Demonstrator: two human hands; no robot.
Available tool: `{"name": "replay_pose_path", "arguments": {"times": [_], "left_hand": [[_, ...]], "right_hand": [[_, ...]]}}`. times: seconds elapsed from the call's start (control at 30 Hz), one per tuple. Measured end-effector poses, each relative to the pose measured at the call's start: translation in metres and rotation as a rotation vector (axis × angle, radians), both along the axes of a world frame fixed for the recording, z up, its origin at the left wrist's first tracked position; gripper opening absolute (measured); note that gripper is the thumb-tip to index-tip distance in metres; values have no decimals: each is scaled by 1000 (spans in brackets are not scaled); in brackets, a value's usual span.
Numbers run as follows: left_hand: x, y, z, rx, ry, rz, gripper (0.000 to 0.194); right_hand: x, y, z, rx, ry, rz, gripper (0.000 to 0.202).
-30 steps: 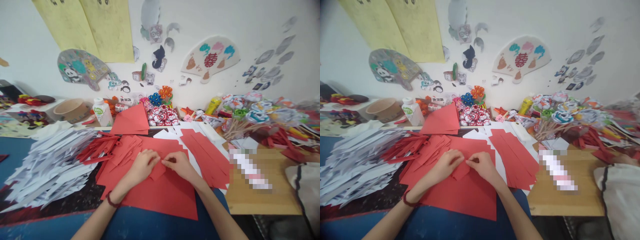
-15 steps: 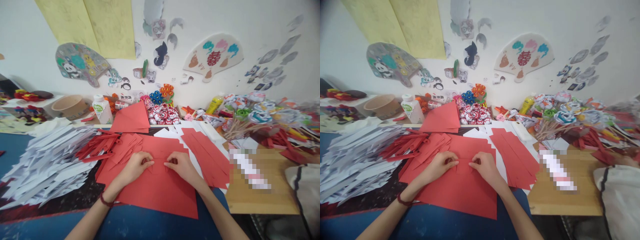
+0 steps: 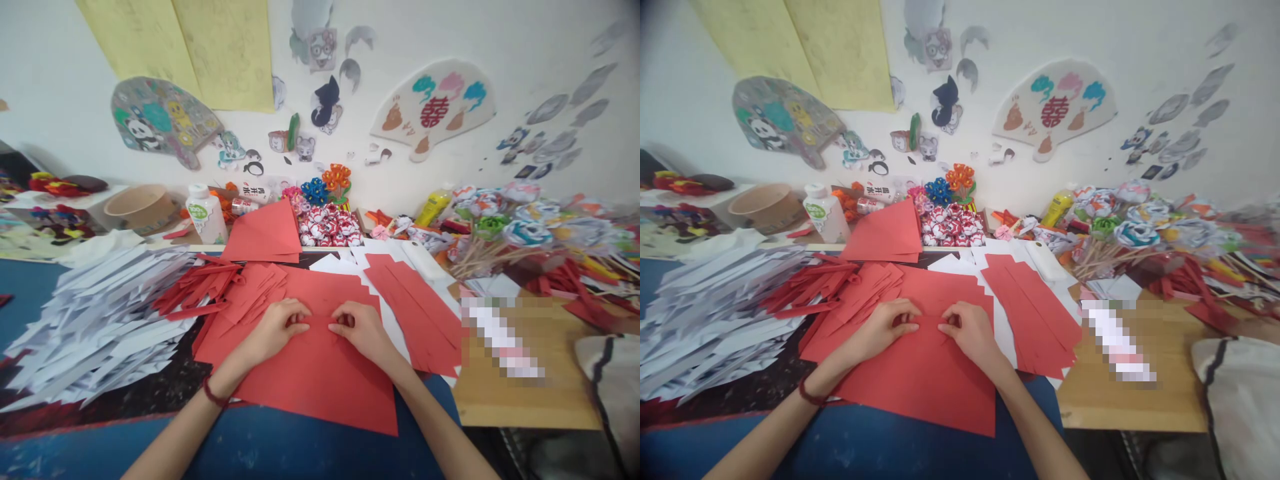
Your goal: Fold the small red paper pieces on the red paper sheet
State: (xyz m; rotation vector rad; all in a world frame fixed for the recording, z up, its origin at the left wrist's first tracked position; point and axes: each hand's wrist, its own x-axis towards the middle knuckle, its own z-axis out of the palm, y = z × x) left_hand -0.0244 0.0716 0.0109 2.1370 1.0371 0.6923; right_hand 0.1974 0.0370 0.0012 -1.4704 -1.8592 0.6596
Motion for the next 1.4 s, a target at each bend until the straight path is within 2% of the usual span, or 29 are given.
{"name": "replay_pose_path", "arguments": {"times": [0.07, 0.27, 0.4, 0.53, 0.7, 0.83, 0.97, 1.17, 1.4], "left_hand": [[-1, 0, -1, 11, -15, -15, 7], [1, -3, -4, 43, -5, 71, 4], [4, -5, -4, 123, 24, 98, 3], [7, -7, -5, 164, 21, 114, 10], [8, -7, -6, 195, 6, 113, 11], [4, -8, -9, 305, 52, 45, 18], [-1, -12, -8, 466, 215, -30, 28], [-5, -15, -6, 690, 475, -224, 25], [-4, -15, -13, 835, 522, -263, 25]], "right_hand": [[-1, 0, 0, 16, -2, 3, 8], [-4, -5, 3, 72, 43, -11, 8], [-6, -6, 1, 109, 63, -30, 9], [-8, -7, -3, 141, 69, -69, 11], [-9, -8, -4, 213, 57, -33, 16], [-8, -12, -7, 333, -95, 24, 21], [-4, -16, -10, 478, -365, 103, 29], [0, -22, -8, 642, -623, 214, 31], [-3, -23, -5, 742, -788, 258, 32]]}}
